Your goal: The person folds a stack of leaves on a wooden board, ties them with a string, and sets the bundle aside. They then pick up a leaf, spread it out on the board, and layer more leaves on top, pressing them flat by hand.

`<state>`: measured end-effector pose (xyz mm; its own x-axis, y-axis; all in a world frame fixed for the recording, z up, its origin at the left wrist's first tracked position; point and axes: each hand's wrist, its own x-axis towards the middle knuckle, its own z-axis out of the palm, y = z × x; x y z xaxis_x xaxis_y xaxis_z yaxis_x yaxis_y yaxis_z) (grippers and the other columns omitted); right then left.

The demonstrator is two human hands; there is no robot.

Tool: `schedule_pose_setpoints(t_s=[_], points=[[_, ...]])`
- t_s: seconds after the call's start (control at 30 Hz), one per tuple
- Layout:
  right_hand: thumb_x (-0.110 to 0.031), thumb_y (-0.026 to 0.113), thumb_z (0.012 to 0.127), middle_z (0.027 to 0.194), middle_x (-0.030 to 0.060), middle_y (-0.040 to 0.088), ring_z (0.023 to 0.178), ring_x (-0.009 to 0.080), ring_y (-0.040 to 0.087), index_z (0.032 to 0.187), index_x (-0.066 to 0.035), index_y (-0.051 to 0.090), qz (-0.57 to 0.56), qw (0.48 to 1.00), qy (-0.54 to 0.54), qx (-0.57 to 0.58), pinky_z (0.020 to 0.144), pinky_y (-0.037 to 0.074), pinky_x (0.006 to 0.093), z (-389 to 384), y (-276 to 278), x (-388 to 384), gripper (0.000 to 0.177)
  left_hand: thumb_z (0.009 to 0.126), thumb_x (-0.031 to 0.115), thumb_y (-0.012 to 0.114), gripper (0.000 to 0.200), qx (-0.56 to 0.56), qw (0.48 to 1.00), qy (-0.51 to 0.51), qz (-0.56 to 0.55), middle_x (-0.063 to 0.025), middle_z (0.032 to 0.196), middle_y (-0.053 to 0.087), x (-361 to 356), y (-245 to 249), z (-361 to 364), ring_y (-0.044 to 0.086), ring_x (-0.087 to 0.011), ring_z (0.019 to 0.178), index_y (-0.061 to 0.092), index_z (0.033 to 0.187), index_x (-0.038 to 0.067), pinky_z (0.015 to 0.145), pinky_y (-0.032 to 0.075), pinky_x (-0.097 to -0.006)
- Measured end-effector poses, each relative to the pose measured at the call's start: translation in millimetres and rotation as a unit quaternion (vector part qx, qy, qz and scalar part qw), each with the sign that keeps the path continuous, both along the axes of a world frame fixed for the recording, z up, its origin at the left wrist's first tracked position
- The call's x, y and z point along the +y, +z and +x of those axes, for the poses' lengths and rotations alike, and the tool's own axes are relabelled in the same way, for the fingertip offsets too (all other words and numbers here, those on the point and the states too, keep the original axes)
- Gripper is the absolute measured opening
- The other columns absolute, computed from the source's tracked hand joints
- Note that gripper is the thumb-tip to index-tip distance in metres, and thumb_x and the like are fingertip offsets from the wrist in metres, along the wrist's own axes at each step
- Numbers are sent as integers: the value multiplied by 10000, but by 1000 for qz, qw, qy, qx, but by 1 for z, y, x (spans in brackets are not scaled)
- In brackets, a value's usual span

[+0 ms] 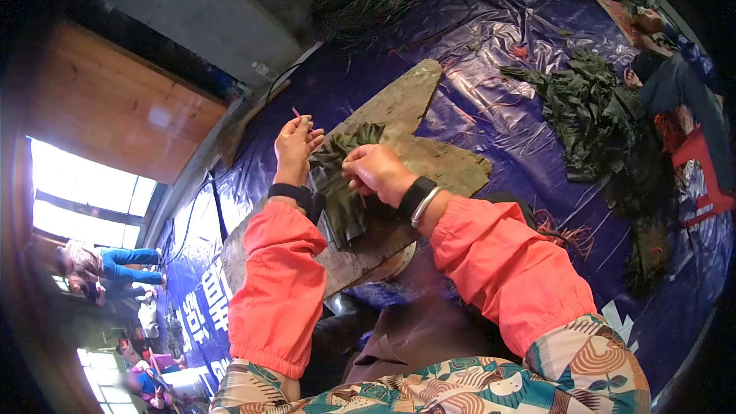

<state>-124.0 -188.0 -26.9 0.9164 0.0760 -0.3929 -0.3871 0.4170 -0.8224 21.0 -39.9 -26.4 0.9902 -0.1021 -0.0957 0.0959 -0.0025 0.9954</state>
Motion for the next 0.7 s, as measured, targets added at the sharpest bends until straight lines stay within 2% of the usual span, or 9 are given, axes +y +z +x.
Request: schedule_pose_setpoints(t_s=[0.07, 0.17, 0.37, 0.5, 0.57, 0.6, 0.67, 0.7], points=[[-132, 598, 914, 814, 22, 641, 562, 74, 553, 959, -64, 586, 20, 1000, -1, 2, 463, 406, 209, 2, -4, 1, 82, 943, 168, 597, 206, -24, 1000, 10, 10, -61, 901, 623, 0, -9, 5, 655, -161, 738, 606, 1074, 8, 656, 569, -265], [-137, 589, 923, 823, 26, 646, 552, 68, 545, 970, -62, 586, 21, 1000, -10, 5, 454, 394, 204, 5, -5, 0, 88, 940, 158, 601, 199, -39, 999, 20, -20, -62, 919, 629, -1, -16, 7, 652, -155, 758, 614, 1066, 4, 677, 566, -259], [-163, 586, 934, 814, 9, 643, 535, 59, 530, 970, -76, 595, 61, 997, -55, -13, 440, 375, 204, 9, -3, -3, 95, 943, 150, 595, 203, -45, 997, -9, -66, -60, 930, 635, -2, -6, -3, 650, -150, 783, 615, 1084, 6, 689, 569, -259], [-167, 590, 933, 802, -3, 641, 533, 55, 527, 970, -82, 598, 44, 997, -58, -14, 443, 376, 200, 9, 1, -2, 94, 934, 169, 613, 207, -41, 997, -46, -55, -42, 903, 641, -3, 14, -24, 641, -125, 759, 638, 1078, 22, 655, 547, -238], [-162, 595, 927, 791, -9, 638, 536, 49, 526, 964, -87, 600, 34, 997, -58, -26, 447, 378, 198, 10, 3, -2, 84, 921, 179, 635, 204, -57, 993, -93, 51, -16, 872, 647, -4, 22, -35, 609, -73, 726, 660, 1065, 37, 605, 491, -196], [-162, 595, 927, 791, -9, 638, 536, 49, 526, 964, -87, 600, 34, 997, -59, -27, 447, 378, 198, 11, 4, -2, 84, 921, 179, 635, 204, -59, 993, -94, 51, -16, 872, 647, -4, 21, -39, 609, -73, 726, 660, 1065, 37, 605, 491, -196], [-150, 598, 921, 789, -13, 636, 537, 51, 530, 1034, -94, 606, 25, 996, -68, -55, 461, 392, 193, 13, 3, -2, 126, 911, 183, 650, 193, -179, 960, -92, 197, 18, 833, 645, -4, 18, -48, 566, -27, 687, 683, 1039, 44, 564, 429, -167], [-150, 598, 921, 789, -13, 636, 537, 51, 530, 1034, -94, 606, 26, 996, -68, -55, 461, 392, 193, 13, 2, -1, 126, 905, 170, 654, 167, -244, 939, -97, 224, 27, 883, 642, -6, 20, -54, 572, -37, 755, 698, 1010, 47, 638, 452, -181]])
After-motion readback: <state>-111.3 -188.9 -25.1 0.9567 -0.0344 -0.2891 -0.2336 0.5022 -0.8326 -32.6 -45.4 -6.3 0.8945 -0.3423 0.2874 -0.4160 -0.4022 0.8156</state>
